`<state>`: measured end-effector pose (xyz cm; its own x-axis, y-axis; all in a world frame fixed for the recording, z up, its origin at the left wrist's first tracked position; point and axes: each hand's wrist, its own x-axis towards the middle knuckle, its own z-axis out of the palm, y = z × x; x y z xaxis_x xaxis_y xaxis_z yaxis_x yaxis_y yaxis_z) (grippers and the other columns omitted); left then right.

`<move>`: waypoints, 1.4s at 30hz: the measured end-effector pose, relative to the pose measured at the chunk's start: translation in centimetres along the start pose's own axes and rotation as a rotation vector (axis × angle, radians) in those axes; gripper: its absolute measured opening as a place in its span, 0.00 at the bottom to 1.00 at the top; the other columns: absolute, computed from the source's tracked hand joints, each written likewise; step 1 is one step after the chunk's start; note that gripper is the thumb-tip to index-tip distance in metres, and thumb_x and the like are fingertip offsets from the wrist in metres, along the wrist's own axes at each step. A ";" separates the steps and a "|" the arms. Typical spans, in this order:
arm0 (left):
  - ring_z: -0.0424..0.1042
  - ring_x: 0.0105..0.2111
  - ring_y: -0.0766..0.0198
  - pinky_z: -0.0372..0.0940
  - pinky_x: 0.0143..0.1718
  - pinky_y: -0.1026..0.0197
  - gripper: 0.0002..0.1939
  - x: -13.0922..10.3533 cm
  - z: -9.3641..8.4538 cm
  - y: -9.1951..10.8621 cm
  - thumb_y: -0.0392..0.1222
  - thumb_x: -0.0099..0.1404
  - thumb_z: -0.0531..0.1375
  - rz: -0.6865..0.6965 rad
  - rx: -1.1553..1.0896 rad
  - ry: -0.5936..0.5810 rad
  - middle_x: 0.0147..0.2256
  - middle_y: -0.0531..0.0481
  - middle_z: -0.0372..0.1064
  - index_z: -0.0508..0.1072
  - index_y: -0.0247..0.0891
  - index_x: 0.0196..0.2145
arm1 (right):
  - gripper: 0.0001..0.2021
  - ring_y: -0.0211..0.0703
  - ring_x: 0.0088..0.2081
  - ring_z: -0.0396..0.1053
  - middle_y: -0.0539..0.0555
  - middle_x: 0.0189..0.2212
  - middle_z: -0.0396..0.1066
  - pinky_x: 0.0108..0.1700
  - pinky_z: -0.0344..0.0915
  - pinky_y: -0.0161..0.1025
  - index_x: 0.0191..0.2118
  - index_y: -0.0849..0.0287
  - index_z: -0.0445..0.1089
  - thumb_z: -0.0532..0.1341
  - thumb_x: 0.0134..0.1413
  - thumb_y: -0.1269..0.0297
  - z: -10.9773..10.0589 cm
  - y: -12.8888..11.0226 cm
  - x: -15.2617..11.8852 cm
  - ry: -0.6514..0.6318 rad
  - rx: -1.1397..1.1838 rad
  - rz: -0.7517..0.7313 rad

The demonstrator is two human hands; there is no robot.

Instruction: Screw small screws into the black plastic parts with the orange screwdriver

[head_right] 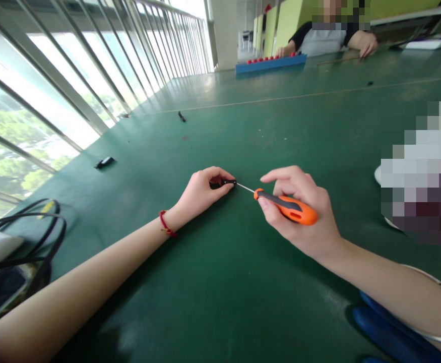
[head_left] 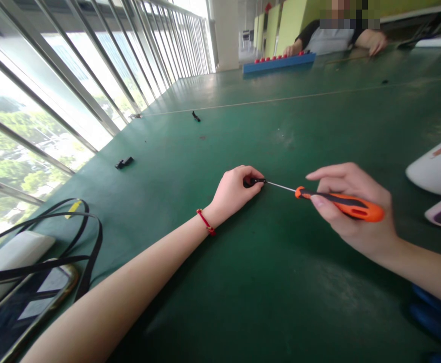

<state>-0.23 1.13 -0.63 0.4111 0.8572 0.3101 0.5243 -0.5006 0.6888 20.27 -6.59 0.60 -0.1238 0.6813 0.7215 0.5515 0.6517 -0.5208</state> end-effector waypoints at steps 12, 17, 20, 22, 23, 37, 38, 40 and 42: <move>0.67 0.27 0.67 0.61 0.31 0.63 0.12 -0.5 0.1 1.3 0.44 0.58 0.61 -0.099 0.189 0.040 0.26 0.55 0.70 0.72 0.36 0.39 | 0.04 0.40 0.29 0.73 0.46 0.26 0.74 0.33 0.65 0.39 0.36 0.51 0.69 0.63 0.52 0.67 0.0 0.0 -0.3 0.021 -0.063 0.038; 0.68 0.27 0.67 0.62 0.33 0.63 0.14 -0.7 0.2 1.3 0.38 0.61 0.56 -0.005 0.123 0.037 0.26 0.56 0.70 0.68 0.37 0.45 | 0.05 0.39 0.32 0.73 0.48 0.31 0.75 0.34 0.67 0.36 0.35 0.53 0.70 0.64 0.50 0.68 0.0 0.1 -0.2 0.026 -0.066 0.025; 0.69 0.36 0.62 0.64 0.40 0.59 0.13 -0.5 0.1 0.9 0.34 0.59 0.55 0.027 0.225 0.132 0.33 0.51 0.71 0.71 0.37 0.42 | 0.05 0.37 0.32 0.71 0.48 0.32 0.75 0.34 0.67 0.35 0.34 0.55 0.70 0.64 0.49 0.68 0.0 0.1 -0.2 0.041 -0.081 0.019; 0.68 0.44 0.58 0.64 0.47 0.56 0.13 -0.4 0.1 0.7 0.34 0.58 0.55 0.061 0.276 0.105 0.41 0.48 0.71 0.72 0.38 0.41 | 0.07 0.37 0.31 0.71 0.49 0.32 0.75 0.34 0.67 0.35 0.36 0.54 0.71 0.64 0.49 0.69 -0.1 0.0 -0.2 0.047 -0.082 0.029; 0.67 0.47 0.56 0.63 0.50 0.54 0.14 -0.4 0.1 0.7 0.34 0.58 0.56 0.075 0.290 0.071 0.44 0.47 0.71 0.73 0.38 0.42 | 0.08 0.37 0.31 0.71 0.49 0.33 0.75 0.34 0.67 0.36 0.37 0.54 0.71 0.64 0.49 0.70 -0.1 0.0 -0.2 0.045 -0.083 0.030; 0.71 0.39 0.61 0.64 0.43 0.58 0.06 -0.4 -0.1 0.8 0.37 0.61 0.59 0.040 0.292 0.032 0.36 0.51 0.74 0.75 0.39 0.36 | 0.05 0.36 0.28 0.69 0.47 0.27 0.73 0.31 0.65 0.36 0.31 0.54 0.69 0.62 0.50 0.72 -0.3 -0.5 -0.1 0.082 -0.078 -0.058; 0.71 0.39 0.61 0.64 0.43 0.57 0.06 -0.4 -0.1 0.9 0.37 0.61 0.59 0.041 0.303 0.033 0.37 0.51 0.74 0.75 0.40 0.36 | 0.05 0.36 0.27 0.69 0.47 0.26 0.73 0.30 0.65 0.37 0.31 0.53 0.69 0.62 0.50 0.72 -0.3 -0.5 -0.1 0.085 -0.082 -0.052; 0.71 0.40 0.60 0.64 0.43 0.57 0.07 -0.5 -0.1 0.9 0.37 0.62 0.58 0.044 0.322 0.033 0.37 0.51 0.74 0.75 0.40 0.37 | 0.05 0.37 0.26 0.68 0.48 0.26 0.72 0.30 0.65 0.37 0.30 0.53 0.69 0.62 0.51 0.71 -0.2 -0.6 0.0 0.082 -0.088 -0.036; 0.71 0.39 0.60 0.63 0.43 0.56 0.07 -0.5 -0.1 1.0 0.38 0.62 0.58 0.046 0.334 0.031 0.37 0.51 0.74 0.76 0.41 0.36 | 0.04 0.37 0.26 0.68 0.48 0.26 0.72 0.29 0.64 0.38 0.30 0.53 0.69 0.62 0.51 0.70 -0.2 -0.6 0.0 0.078 -0.090 -0.016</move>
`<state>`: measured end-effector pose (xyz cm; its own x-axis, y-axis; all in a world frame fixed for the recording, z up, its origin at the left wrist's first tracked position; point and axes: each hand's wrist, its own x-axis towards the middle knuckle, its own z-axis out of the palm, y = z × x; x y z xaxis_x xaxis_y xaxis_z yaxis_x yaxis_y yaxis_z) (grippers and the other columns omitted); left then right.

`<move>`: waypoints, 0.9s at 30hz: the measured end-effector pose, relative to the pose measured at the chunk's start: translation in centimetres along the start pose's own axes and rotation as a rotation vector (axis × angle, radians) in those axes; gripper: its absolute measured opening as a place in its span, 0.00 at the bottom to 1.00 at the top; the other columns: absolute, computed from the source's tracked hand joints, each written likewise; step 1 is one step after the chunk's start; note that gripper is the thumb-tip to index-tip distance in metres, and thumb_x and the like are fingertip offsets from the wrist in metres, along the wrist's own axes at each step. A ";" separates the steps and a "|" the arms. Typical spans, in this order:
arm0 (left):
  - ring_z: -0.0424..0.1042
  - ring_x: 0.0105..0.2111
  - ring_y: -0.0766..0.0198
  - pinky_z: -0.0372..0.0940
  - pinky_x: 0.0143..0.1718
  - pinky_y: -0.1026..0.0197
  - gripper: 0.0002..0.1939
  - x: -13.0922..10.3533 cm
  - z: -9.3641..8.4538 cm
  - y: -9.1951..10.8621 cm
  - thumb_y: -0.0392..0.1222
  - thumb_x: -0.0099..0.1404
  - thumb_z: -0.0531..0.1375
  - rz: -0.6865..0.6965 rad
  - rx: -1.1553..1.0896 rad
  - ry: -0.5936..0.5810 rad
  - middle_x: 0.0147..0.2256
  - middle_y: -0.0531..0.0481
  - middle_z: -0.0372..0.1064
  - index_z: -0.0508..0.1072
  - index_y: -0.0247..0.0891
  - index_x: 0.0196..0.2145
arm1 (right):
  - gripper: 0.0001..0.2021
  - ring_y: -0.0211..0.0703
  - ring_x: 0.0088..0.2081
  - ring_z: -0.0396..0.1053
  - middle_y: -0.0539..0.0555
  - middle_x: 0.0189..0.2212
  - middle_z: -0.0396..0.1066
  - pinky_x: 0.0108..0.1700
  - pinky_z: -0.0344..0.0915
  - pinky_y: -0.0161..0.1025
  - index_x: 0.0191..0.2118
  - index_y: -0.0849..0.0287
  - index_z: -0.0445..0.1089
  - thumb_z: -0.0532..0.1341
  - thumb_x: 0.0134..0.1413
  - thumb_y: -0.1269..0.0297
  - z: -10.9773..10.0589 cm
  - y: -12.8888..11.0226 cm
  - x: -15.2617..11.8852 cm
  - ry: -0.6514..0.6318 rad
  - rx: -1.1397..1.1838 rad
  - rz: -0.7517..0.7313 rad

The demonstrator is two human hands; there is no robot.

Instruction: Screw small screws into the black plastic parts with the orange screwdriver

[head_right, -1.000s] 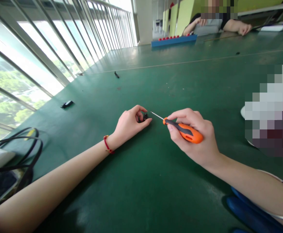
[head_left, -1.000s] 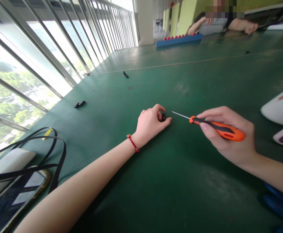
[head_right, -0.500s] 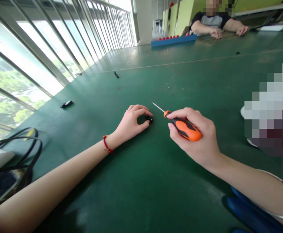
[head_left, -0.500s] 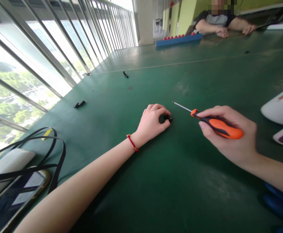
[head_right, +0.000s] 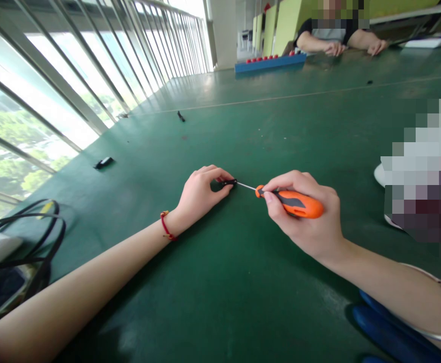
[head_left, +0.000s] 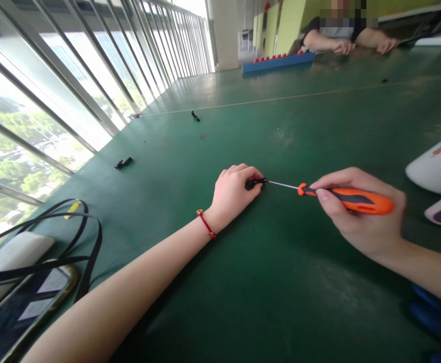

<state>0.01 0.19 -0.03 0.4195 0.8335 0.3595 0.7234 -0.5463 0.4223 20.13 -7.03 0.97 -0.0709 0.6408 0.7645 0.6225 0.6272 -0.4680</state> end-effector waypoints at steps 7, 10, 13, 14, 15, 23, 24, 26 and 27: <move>0.71 0.40 0.59 0.64 0.43 0.57 0.07 0.0 0.0 0.1 0.38 0.61 0.58 -0.003 0.006 0.007 0.37 0.50 0.75 0.76 0.40 0.35 | 0.04 0.38 0.26 0.68 0.48 0.26 0.73 0.28 0.65 0.38 0.30 0.52 0.69 0.61 0.52 0.69 0.0 0.0 0.1 -0.017 -0.014 0.035; 0.71 0.40 0.59 0.64 0.43 0.57 0.06 0.0 0.0 0.1 0.37 0.61 0.59 0.001 0.006 0.012 0.37 0.50 0.75 0.76 0.40 0.35 | 0.03 0.37 0.25 0.68 0.48 0.25 0.73 0.27 0.64 0.37 0.29 0.53 0.68 0.62 0.51 0.69 0.0 -0.2 0.2 -0.016 -0.022 0.007; 0.70 0.39 0.59 0.63 0.43 0.57 0.06 0.0 0.0 0.1 0.38 0.61 0.59 0.010 0.021 0.019 0.37 0.51 0.75 0.76 0.40 0.35 | 0.04 0.36 0.25 0.68 0.48 0.25 0.72 0.27 0.64 0.37 0.29 0.53 0.68 0.62 0.52 0.69 -0.1 -0.2 0.3 -0.017 -0.029 0.002; 0.70 0.39 0.59 0.63 0.43 0.56 0.06 0.0 0.0 0.1 0.38 0.61 0.59 0.013 0.029 0.023 0.37 0.51 0.75 0.76 0.40 0.35 | 0.04 0.36 0.25 0.67 0.48 0.25 0.72 0.27 0.64 0.37 0.29 0.53 0.68 0.62 0.52 0.69 -0.1 -0.1 0.3 -0.011 -0.030 0.001; 0.70 0.39 0.59 0.63 0.43 0.56 0.06 -0.1 0.0 0.1 0.38 0.62 0.59 0.016 0.035 0.025 0.37 0.51 0.75 0.76 0.40 0.34 | 0.04 0.35 0.24 0.67 0.48 0.25 0.72 0.27 0.64 0.36 0.29 0.53 0.68 0.61 0.52 0.69 -0.1 -0.1 0.4 -0.003 -0.031 -0.001; 0.70 0.39 0.59 0.63 0.43 0.56 0.05 -0.1 -0.1 0.2 0.38 0.61 0.59 0.005 0.031 0.033 0.37 0.51 0.76 0.76 0.40 0.33 | 0.05 0.37 0.25 0.68 0.48 0.25 0.72 0.26 0.64 0.37 0.29 0.52 0.68 0.61 0.51 0.70 -0.1 0.1 0.4 -0.019 -0.019 -0.007; 0.70 0.40 0.59 0.63 0.43 0.56 0.05 -0.1 -0.1 0.2 0.38 0.61 0.59 0.006 0.029 0.034 0.37 0.51 0.76 0.76 0.40 0.34 | 0.05 0.37 0.25 0.68 0.48 0.25 0.72 0.26 0.65 0.37 0.29 0.51 0.68 0.61 0.52 0.70 -0.1 0.1 0.4 -0.022 -0.019 -0.011; 0.70 0.40 0.59 0.64 0.43 0.57 0.05 -0.1 -0.1 0.2 0.38 0.62 0.59 0.006 0.025 0.036 0.37 0.51 0.76 0.76 0.40 0.34 | 0.05 0.37 0.25 0.68 0.48 0.25 0.73 0.27 0.65 0.38 0.30 0.51 0.68 0.61 0.52 0.70 -0.1 0.1 0.4 -0.026 -0.018 -0.014; 0.70 0.39 0.59 0.64 0.43 0.57 0.05 -0.1 -0.1 0.1 0.38 0.62 0.59 0.005 0.023 0.037 0.37 0.51 0.76 0.76 0.40 0.34 | 0.05 0.38 0.25 0.68 0.48 0.25 0.73 0.27 0.66 0.38 0.30 0.51 0.68 0.61 0.52 0.70 -0.1 0.1 0.4 -0.025 -0.017 -0.015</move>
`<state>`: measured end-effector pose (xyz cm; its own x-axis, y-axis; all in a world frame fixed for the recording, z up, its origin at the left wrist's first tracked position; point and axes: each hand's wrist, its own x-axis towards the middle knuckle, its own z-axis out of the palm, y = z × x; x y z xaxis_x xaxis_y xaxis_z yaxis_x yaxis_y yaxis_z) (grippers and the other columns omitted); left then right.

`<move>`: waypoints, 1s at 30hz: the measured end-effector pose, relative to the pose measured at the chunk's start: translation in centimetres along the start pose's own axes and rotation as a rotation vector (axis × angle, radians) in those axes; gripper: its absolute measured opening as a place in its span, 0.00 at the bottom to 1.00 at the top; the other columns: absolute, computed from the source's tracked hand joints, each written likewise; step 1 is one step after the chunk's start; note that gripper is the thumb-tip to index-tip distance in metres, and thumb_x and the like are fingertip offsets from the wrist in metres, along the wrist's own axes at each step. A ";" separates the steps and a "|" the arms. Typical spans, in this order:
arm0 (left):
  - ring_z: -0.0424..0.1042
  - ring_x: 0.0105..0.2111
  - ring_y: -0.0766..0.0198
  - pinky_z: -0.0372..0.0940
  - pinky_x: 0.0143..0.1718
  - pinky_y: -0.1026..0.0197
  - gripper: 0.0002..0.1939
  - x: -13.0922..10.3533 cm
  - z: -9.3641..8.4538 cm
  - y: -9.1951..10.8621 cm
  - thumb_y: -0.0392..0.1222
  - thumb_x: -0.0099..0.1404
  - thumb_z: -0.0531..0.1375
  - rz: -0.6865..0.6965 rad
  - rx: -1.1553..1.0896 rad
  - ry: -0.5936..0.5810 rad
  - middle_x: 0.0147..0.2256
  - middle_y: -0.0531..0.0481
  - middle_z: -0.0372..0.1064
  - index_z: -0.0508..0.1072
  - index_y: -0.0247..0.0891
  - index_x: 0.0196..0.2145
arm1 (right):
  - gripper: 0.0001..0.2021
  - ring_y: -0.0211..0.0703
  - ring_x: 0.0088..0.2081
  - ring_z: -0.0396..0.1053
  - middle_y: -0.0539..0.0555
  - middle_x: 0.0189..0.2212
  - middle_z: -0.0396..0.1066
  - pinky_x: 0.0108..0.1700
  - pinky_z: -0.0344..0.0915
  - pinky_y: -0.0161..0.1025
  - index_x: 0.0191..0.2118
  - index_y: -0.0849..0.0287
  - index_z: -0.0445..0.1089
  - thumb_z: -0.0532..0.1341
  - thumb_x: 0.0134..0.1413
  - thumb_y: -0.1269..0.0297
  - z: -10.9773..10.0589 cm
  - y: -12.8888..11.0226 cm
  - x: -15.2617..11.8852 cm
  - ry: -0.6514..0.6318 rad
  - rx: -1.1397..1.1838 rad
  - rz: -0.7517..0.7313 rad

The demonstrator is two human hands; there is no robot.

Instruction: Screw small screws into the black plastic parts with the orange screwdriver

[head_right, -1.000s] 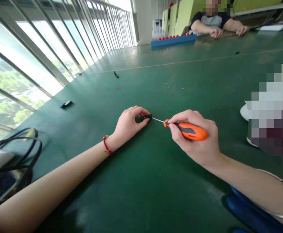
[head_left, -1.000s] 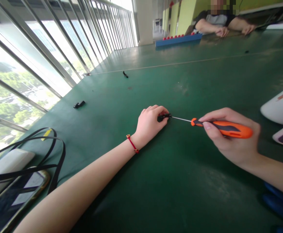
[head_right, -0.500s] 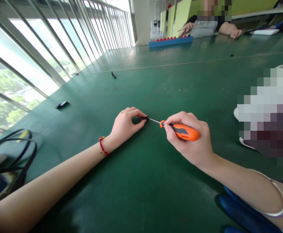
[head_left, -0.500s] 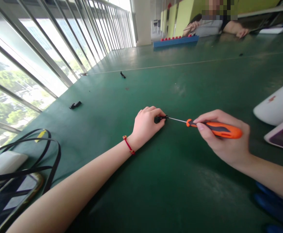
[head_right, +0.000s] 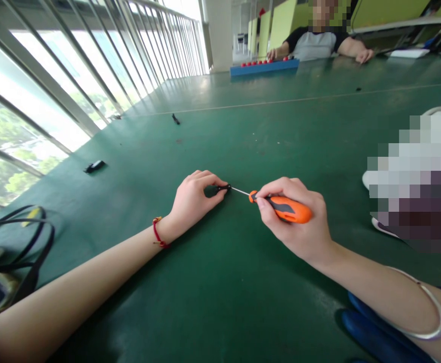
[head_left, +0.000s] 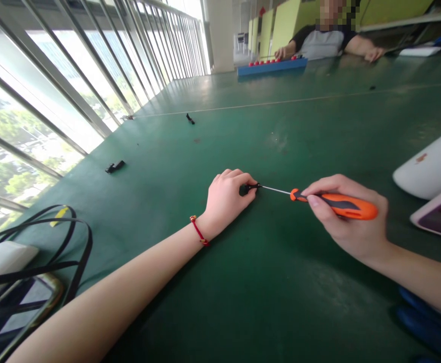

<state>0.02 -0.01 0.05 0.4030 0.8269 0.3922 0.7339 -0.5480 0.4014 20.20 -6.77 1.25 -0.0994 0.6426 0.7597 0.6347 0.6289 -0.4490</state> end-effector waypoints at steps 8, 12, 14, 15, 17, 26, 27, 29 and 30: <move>0.70 0.39 0.59 0.64 0.43 0.57 0.05 0.0 0.1 0.0 0.37 0.61 0.59 0.000 -0.008 -0.003 0.38 0.51 0.76 0.76 0.40 0.34 | 0.04 0.36 0.25 0.69 0.47 0.25 0.73 0.27 0.66 0.35 0.29 0.54 0.68 0.61 0.51 0.70 0.1 0.1 0.1 -0.023 0.013 -0.021; 0.70 0.40 0.59 0.64 0.43 0.56 0.05 0.0 0.1 0.0 0.38 0.61 0.59 0.021 0.012 -0.001 0.37 0.52 0.76 0.76 0.41 0.34 | 0.04 0.35 0.25 0.68 0.48 0.25 0.72 0.27 0.65 0.35 0.29 0.54 0.68 0.61 0.51 0.71 -0.1 0.1 -0.1 0.006 0.016 -0.007; 0.70 0.40 0.59 0.64 0.43 0.56 0.06 -0.1 0.1 0.0 0.39 0.62 0.59 0.018 0.017 0.002 0.37 0.51 0.77 0.76 0.41 0.34 | 0.05 0.36 0.25 0.67 0.48 0.24 0.71 0.28 0.65 0.36 0.29 0.54 0.68 0.61 0.52 0.71 -0.1 0.0 -0.2 0.029 0.015 -0.004; 0.70 0.40 0.59 0.64 0.43 0.56 0.06 -0.1 0.2 0.0 0.39 0.62 0.59 0.014 0.018 0.003 0.37 0.51 0.77 0.76 0.41 0.34 | 0.05 0.36 0.25 0.67 0.48 0.24 0.71 0.28 0.65 0.36 0.29 0.53 0.68 0.61 0.52 0.71 -0.1 0.0 -0.2 0.031 0.012 -0.004; 0.70 0.40 0.58 0.64 0.43 0.57 0.06 -0.1 0.2 0.0 0.39 0.62 0.59 0.009 0.019 0.003 0.37 0.51 0.77 0.76 0.41 0.34 | 0.05 0.36 0.25 0.67 0.48 0.24 0.72 0.27 0.65 0.36 0.29 0.53 0.68 0.61 0.52 0.70 0.0 0.0 -0.2 0.025 0.005 -0.007; 0.70 0.40 0.59 0.64 0.42 0.57 0.05 -0.1 0.1 0.1 0.38 0.60 0.60 0.005 0.007 0.006 0.36 0.52 0.77 0.76 0.40 0.33 | 0.05 0.35 0.24 0.67 0.47 0.24 0.72 0.25 0.62 0.35 0.29 0.53 0.68 0.61 0.52 0.71 0.0 0.1 -0.1 0.006 0.016 -0.002; 0.70 0.40 0.59 0.64 0.42 0.57 0.05 -0.1 0.1 0.1 0.38 0.60 0.60 0.007 0.006 0.006 0.37 0.52 0.77 0.76 0.40 0.33 | 0.05 0.35 0.24 0.67 0.47 0.24 0.72 0.25 0.63 0.35 0.29 0.53 0.68 0.61 0.52 0.71 0.0 0.1 -0.1 0.002 0.019 -0.005; 0.70 0.40 0.59 0.64 0.42 0.57 0.05 -0.1 0.1 0.1 0.38 0.60 0.60 0.009 0.008 0.005 0.37 0.52 0.77 0.76 0.40 0.33 | 0.05 0.35 0.25 0.67 0.47 0.25 0.72 0.27 0.63 0.35 0.29 0.53 0.68 0.61 0.52 0.71 0.0 0.2 -0.1 0.009 0.022 -0.005; 0.70 0.40 0.59 0.64 0.41 0.57 0.05 -0.1 0.0 0.1 0.38 0.60 0.60 0.009 0.012 0.003 0.37 0.52 0.77 0.76 0.40 0.33 | 0.05 0.35 0.25 0.67 0.48 0.25 0.72 0.27 0.64 0.35 0.29 0.53 0.68 0.61 0.52 0.71 0.0 0.2 -0.1 0.015 0.021 -0.004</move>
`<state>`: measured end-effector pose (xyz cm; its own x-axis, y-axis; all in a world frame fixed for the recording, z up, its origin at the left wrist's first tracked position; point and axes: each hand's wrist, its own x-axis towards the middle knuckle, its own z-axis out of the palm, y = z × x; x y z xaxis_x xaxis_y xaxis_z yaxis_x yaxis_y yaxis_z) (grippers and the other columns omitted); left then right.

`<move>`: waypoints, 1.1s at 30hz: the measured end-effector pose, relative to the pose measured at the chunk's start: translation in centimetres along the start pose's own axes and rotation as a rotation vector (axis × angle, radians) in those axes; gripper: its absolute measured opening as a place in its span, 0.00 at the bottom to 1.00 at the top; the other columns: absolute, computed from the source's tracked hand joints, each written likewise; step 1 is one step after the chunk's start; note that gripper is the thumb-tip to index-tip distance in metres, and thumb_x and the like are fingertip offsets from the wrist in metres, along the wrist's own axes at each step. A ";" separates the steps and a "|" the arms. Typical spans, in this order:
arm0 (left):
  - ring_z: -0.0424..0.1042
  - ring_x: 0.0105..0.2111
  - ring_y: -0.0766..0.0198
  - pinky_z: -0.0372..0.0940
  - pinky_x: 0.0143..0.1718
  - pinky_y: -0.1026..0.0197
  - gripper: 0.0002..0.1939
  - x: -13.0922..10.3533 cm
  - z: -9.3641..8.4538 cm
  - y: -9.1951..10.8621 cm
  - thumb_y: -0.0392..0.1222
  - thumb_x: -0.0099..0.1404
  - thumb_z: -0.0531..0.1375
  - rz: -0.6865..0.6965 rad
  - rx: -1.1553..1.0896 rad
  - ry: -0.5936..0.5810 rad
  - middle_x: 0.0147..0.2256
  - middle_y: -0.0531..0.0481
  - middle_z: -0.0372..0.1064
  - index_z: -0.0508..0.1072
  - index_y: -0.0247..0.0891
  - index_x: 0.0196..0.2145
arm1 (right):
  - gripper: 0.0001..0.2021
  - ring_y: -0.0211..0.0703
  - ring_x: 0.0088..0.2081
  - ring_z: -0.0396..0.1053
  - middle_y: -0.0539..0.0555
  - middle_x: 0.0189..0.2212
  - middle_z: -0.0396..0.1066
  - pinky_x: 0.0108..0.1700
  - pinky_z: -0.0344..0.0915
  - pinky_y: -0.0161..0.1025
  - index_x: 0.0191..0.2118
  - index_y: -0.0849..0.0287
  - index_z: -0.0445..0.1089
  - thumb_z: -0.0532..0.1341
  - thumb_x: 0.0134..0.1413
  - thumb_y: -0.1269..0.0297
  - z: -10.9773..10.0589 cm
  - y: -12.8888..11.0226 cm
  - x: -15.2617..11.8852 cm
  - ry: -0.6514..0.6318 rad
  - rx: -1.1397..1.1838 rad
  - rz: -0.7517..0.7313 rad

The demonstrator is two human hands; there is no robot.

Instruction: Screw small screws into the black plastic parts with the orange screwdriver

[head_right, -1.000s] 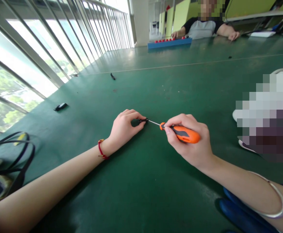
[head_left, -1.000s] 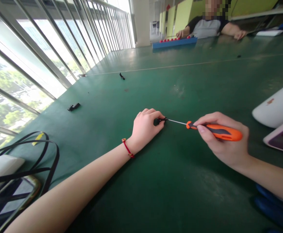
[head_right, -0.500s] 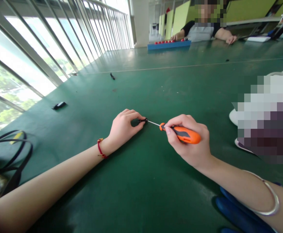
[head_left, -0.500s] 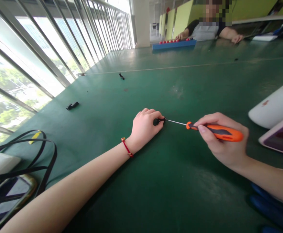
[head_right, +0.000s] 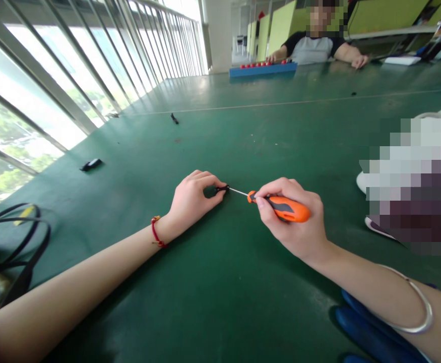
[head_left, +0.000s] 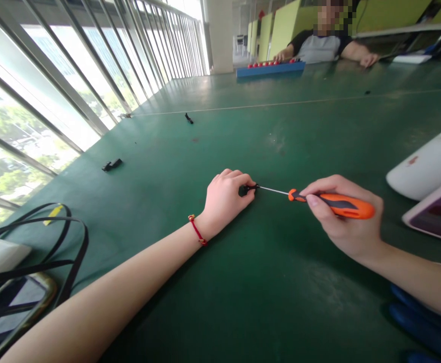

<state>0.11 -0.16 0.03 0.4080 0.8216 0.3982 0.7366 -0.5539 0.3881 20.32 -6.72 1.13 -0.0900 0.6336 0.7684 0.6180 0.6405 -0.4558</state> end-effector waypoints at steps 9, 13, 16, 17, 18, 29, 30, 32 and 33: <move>0.69 0.39 0.59 0.64 0.41 0.57 0.05 0.0 0.1 -0.1 0.38 0.60 0.59 0.008 0.007 0.007 0.36 0.52 0.76 0.76 0.40 0.32 | 0.04 0.33 0.24 0.67 0.47 0.25 0.72 0.26 0.63 0.33 0.30 0.54 0.68 0.61 0.52 0.71 0.0 -0.1 0.1 -0.017 -0.027 -0.023; 0.69 0.38 0.59 0.64 0.41 0.57 0.05 0.0 0.1 -0.1 0.38 0.60 0.59 0.003 0.019 0.015 0.36 0.52 0.76 0.76 0.39 0.32 | 0.04 0.32 0.24 0.67 0.47 0.25 0.72 0.27 0.63 0.32 0.30 0.55 0.68 0.61 0.52 0.71 0.0 -0.1 0.1 -0.017 -0.028 -0.036; 0.69 0.38 0.60 0.64 0.40 0.58 0.04 0.0 0.0 0.0 0.37 0.60 0.59 -0.005 0.032 0.017 0.35 0.52 0.76 0.76 0.39 0.32 | 0.04 0.32 0.24 0.67 0.47 0.24 0.72 0.26 0.63 0.32 0.29 0.55 0.68 0.61 0.52 0.71 0.0 0.0 0.1 -0.013 -0.035 -0.039; 0.69 0.38 0.60 0.64 0.40 0.58 0.04 0.0 0.0 0.1 0.37 0.60 0.59 -0.007 0.035 0.018 0.35 0.52 0.76 0.76 0.39 0.32 | 0.04 0.33 0.24 0.67 0.47 0.24 0.72 0.26 0.63 0.32 0.29 0.55 0.68 0.61 0.52 0.71 0.0 0.0 0.1 -0.013 -0.034 -0.042; 0.69 0.38 0.60 0.64 0.40 0.58 0.04 0.0 0.0 0.1 0.37 0.60 0.60 -0.008 0.035 0.018 0.35 0.52 0.76 0.75 0.39 0.31 | 0.04 0.33 0.24 0.67 0.47 0.24 0.72 0.26 0.64 0.33 0.29 0.55 0.68 0.61 0.52 0.71 0.0 0.0 0.1 -0.010 -0.032 -0.046; 0.69 0.38 0.60 0.64 0.40 0.58 0.04 0.0 0.1 -0.1 0.37 0.60 0.60 0.007 0.028 0.024 0.35 0.52 0.76 0.75 0.39 0.31 | 0.04 0.33 0.25 0.68 0.47 0.26 0.72 0.27 0.65 0.33 0.30 0.55 0.68 0.61 0.51 0.72 0.0 0.3 0.0 -0.039 0.006 -0.048; 0.69 0.38 0.60 0.64 0.40 0.58 0.04 0.0 0.1 -0.1 0.37 0.60 0.60 0.008 0.029 0.026 0.35 0.52 0.76 0.75 0.39 0.31 | 0.04 0.33 0.25 0.68 0.47 0.25 0.72 0.27 0.65 0.33 0.30 0.55 0.68 0.61 0.51 0.72 0.0 0.3 0.0 -0.045 0.010 -0.051; 0.70 0.38 0.60 0.64 0.40 0.58 0.04 0.0 0.2 -0.1 0.37 0.60 0.60 0.011 0.029 0.027 0.35 0.52 0.76 0.76 0.39 0.31 | 0.04 0.33 0.25 0.68 0.47 0.25 0.72 0.27 0.65 0.33 0.30 0.55 0.68 0.61 0.51 0.72 0.0 0.3 -0.1 -0.055 0.012 -0.058; 0.70 0.38 0.60 0.64 0.40 0.58 0.04 0.0 0.2 -0.1 0.37 0.60 0.60 0.014 0.029 0.027 0.35 0.52 0.76 0.76 0.39 0.31 | 0.04 0.33 0.25 0.68 0.47 0.25 0.72 0.27 0.65 0.33 0.30 0.55 0.68 0.61 0.50 0.72 0.0 0.3 -0.1 -0.059 0.011 -0.058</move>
<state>0.14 -0.11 -0.16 0.4037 0.8098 0.4258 0.7464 -0.5607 0.3586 20.55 -6.60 0.92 -0.1714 0.6192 0.7663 0.6017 0.6817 -0.4162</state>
